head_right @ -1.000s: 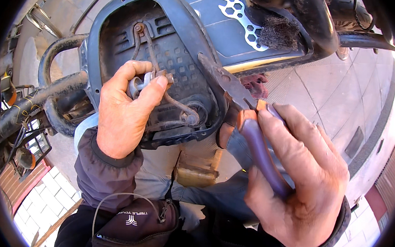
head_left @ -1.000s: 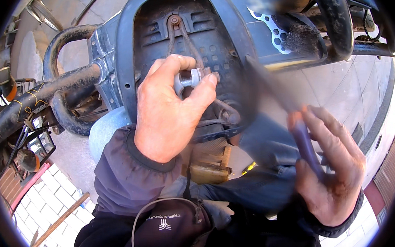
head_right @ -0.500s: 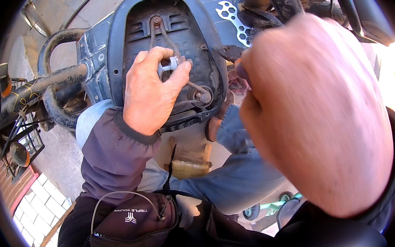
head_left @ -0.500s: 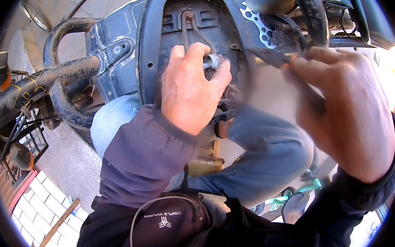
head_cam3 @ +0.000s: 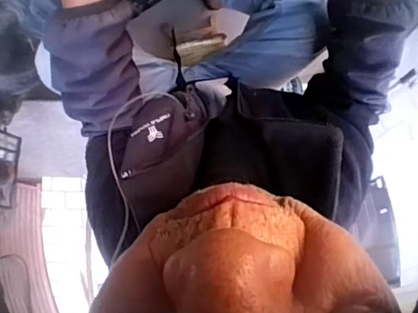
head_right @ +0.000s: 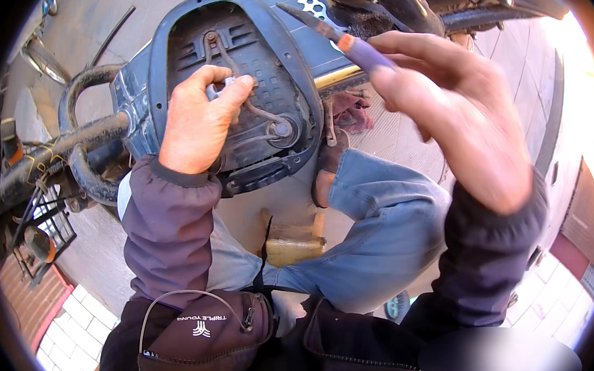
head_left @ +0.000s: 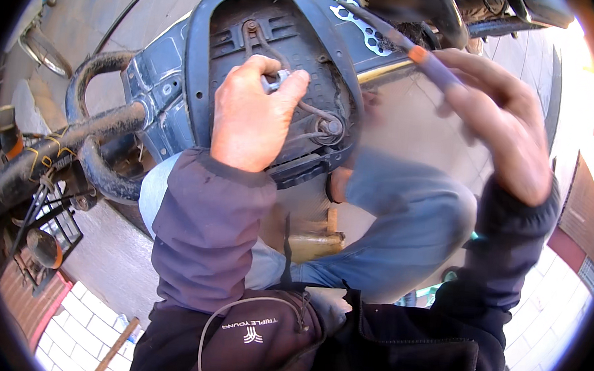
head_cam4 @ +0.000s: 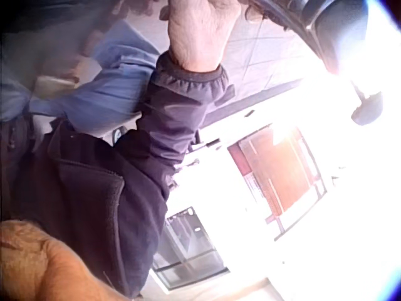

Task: The person uses pliers and a screwdriver to manipulate internal components of a mechanical device, likely a lawnmower. They remove a small cylindrical part, adjust wires and springs, and reposition the internal cover.

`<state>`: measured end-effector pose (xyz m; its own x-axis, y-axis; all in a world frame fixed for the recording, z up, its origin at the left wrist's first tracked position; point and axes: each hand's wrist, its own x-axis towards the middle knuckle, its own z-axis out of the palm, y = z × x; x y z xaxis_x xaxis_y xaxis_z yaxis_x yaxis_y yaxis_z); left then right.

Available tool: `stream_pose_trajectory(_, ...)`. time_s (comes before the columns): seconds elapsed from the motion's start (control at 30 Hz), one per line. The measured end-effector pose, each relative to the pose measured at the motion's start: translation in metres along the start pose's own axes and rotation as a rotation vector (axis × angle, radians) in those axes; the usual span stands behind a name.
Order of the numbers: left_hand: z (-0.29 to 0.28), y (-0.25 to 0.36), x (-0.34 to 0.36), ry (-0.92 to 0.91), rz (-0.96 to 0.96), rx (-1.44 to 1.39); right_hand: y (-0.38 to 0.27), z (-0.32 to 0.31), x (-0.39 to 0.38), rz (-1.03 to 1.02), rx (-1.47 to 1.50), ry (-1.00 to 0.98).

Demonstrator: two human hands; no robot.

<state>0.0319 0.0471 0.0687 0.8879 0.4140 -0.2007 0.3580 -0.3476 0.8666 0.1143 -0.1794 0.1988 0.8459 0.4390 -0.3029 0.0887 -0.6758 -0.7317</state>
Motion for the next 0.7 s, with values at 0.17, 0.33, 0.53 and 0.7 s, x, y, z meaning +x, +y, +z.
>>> stream_pose_trajectory(0.17,-0.007,0.013,0.003,-0.106,-0.162,-0.227,0.047,0.045,0.022,0.178,0.543,0.015)
stream_pose_trajectory(0.33,-0.011,0.030,0.002,-0.134,-0.258,-0.238,0.072,0.061,0.043,0.191,0.667,-0.038)
stream_pose_trajectory(0.53,-0.014,0.031,0.006,-0.142,-0.340,-0.249,0.080,0.084,0.064,-0.038,0.173,0.086)
stream_pose_trajectory(0.7,-0.011,0.036,0.005,-0.107,-0.387,-0.218,0.098,0.092,0.073,-0.341,-0.267,0.216)
